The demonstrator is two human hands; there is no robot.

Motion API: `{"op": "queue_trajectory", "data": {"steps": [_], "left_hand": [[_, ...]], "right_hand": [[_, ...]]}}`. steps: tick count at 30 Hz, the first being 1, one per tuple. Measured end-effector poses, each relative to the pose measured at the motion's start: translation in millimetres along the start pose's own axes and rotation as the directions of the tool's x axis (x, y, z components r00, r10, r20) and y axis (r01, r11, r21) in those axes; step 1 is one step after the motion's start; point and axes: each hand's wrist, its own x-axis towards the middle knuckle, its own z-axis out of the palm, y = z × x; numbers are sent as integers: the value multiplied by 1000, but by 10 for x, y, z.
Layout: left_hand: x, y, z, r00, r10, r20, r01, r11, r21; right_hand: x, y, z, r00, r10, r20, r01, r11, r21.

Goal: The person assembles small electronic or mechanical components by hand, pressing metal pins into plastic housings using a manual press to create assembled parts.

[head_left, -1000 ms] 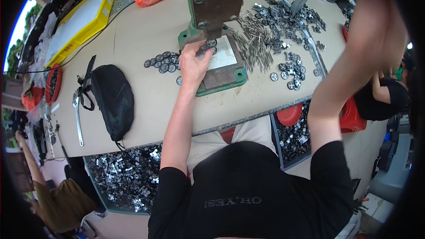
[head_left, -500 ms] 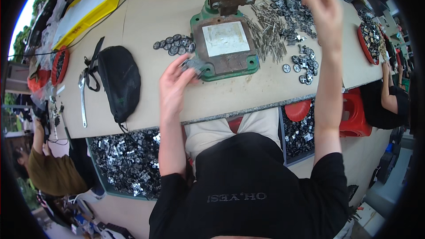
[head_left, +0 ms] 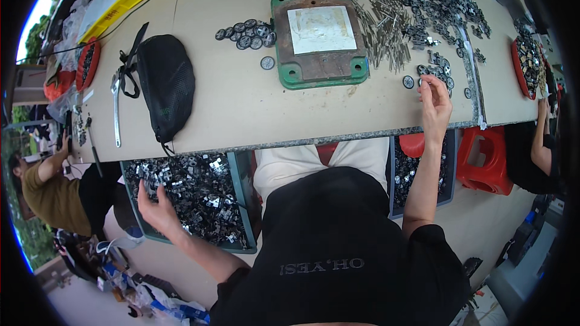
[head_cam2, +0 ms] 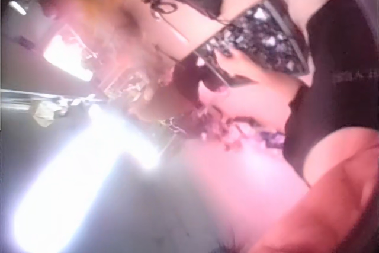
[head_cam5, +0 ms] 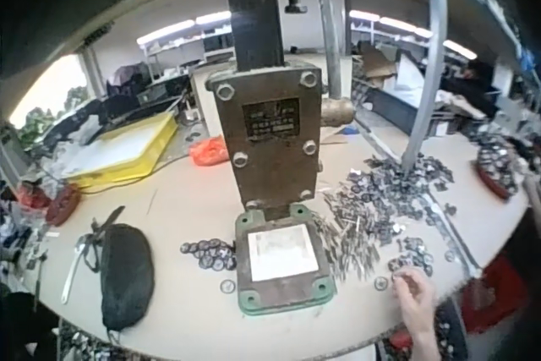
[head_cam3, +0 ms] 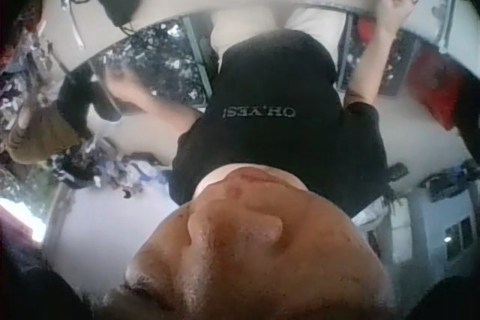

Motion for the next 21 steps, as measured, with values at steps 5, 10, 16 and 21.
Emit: {"op": "queue_trajectory", "data": {"steps": [5, 10, 16, 21], "left_hand": [[168, 692, 282, 990, 118, -80, -109, 987, 118], [192, 1593, 713, 934, 358, -19, -323, 819, -473], [154, 2367, 1393, 805, 577, 136, -412, 710, -571], [150, 2336, 1479, 790, 584, 185, -377, 702, -604]], "right_hand": [[9, 2, -28, 995, -92, -24, 90, 991, -98], [-8, -11, -115, 999, -31, -31, 28, 994, -102], [-34, -41, -166, 995, -95, 1, 92, 964, -249], [-9, -78, -190, 998, -41, 39, 49, 966, -252]]}}
